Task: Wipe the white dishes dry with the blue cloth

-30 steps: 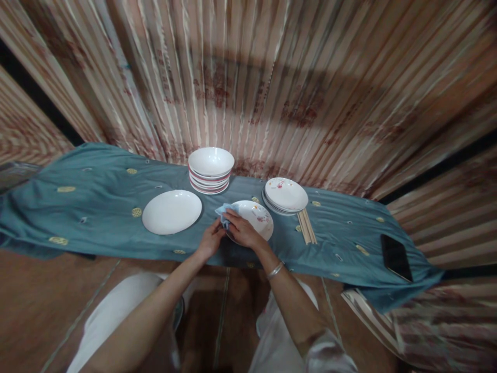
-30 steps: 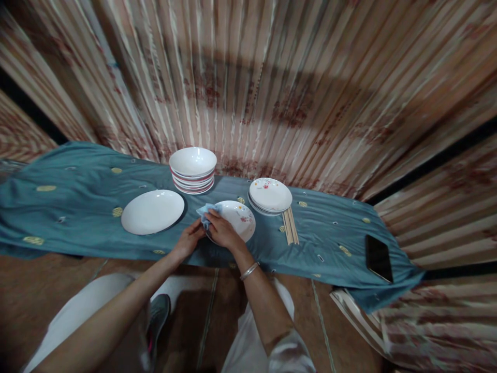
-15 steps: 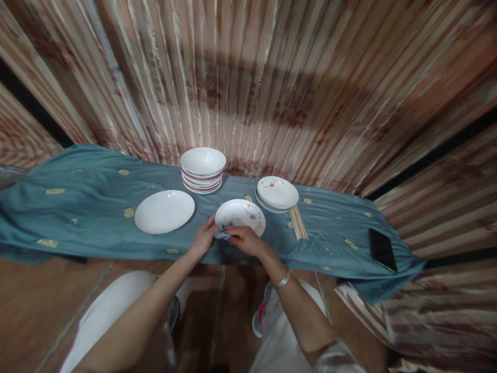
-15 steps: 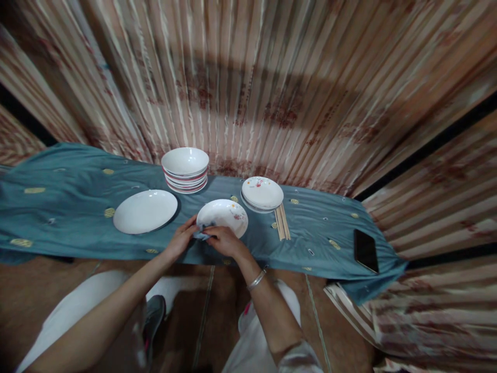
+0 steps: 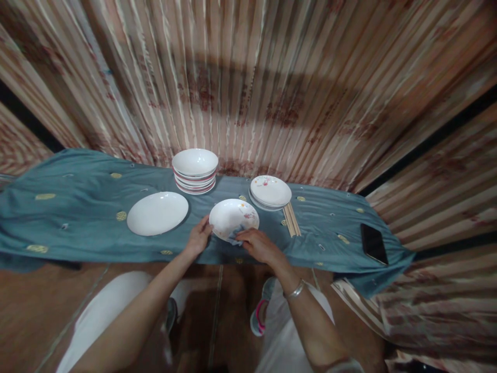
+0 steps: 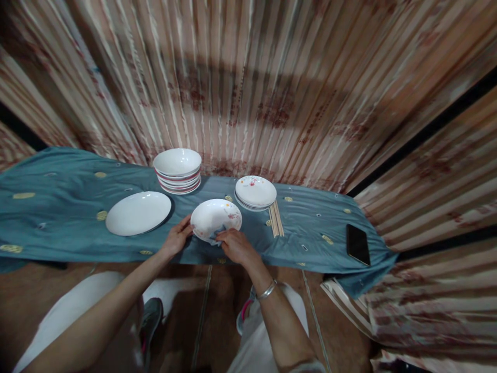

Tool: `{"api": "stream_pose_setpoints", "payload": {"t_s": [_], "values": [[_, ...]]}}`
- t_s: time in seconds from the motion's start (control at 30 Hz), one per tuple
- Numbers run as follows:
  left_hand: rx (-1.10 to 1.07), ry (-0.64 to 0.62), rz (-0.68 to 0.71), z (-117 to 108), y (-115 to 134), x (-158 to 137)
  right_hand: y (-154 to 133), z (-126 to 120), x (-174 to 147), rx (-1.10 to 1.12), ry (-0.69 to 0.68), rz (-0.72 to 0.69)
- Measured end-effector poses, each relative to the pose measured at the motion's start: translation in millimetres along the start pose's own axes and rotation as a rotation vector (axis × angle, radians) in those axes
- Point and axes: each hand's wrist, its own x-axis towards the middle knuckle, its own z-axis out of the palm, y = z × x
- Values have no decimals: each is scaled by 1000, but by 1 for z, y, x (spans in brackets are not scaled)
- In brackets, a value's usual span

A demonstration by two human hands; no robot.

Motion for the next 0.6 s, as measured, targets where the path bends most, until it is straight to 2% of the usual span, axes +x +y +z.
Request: {"api": "stream_pose_setpoints", "payload": {"t_s": [0.2, 0.6], "values": [[2, 29, -15, 1, 0, 0, 26, 0, -9, -59, 94, 100], [40, 43, 13, 0, -7, 4, 58, 8, 1, -85, 233, 213]]}}
